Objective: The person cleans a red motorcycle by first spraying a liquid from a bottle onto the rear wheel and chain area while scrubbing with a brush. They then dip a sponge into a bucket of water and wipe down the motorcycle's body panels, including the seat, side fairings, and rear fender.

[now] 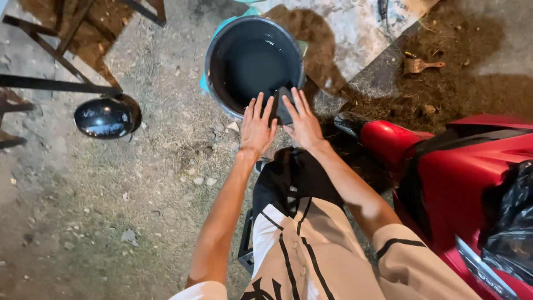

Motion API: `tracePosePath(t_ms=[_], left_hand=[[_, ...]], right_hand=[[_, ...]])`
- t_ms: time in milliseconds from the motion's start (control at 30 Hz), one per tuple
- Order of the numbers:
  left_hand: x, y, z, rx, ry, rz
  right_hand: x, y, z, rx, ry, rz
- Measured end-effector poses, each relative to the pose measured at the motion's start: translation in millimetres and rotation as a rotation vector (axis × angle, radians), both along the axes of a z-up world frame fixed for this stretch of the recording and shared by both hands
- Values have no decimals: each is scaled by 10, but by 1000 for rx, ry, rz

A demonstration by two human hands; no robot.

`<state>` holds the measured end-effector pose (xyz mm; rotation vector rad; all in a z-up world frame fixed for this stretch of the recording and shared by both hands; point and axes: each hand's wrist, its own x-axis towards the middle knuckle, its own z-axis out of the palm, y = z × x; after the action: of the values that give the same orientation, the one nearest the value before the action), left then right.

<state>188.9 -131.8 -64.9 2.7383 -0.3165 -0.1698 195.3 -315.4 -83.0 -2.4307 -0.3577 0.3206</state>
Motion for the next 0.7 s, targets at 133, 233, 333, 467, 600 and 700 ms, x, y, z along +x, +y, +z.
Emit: tracePosePath(t_ms=[133,233,333,467,600,700], left_hand=[[7,-50,-246,-25,123,-42],[89,-136,-267,-63,185,-6],[233,-113,-27,-144,223,73],[321,-41,187,-503,194,80],[402,-5,511,-788,417,107],[474,-14,677,-1086,738,180]], right_hand=[[-26,-33,-185,110,-36,-5],[14,-72,-147,166,-107,-45],[99,-49,43,232,-65,-107],[137,-177,451,408,38,-251],[-16,-335,882,726,189,-371],[-175,-466,1148,1012,394,-477]])
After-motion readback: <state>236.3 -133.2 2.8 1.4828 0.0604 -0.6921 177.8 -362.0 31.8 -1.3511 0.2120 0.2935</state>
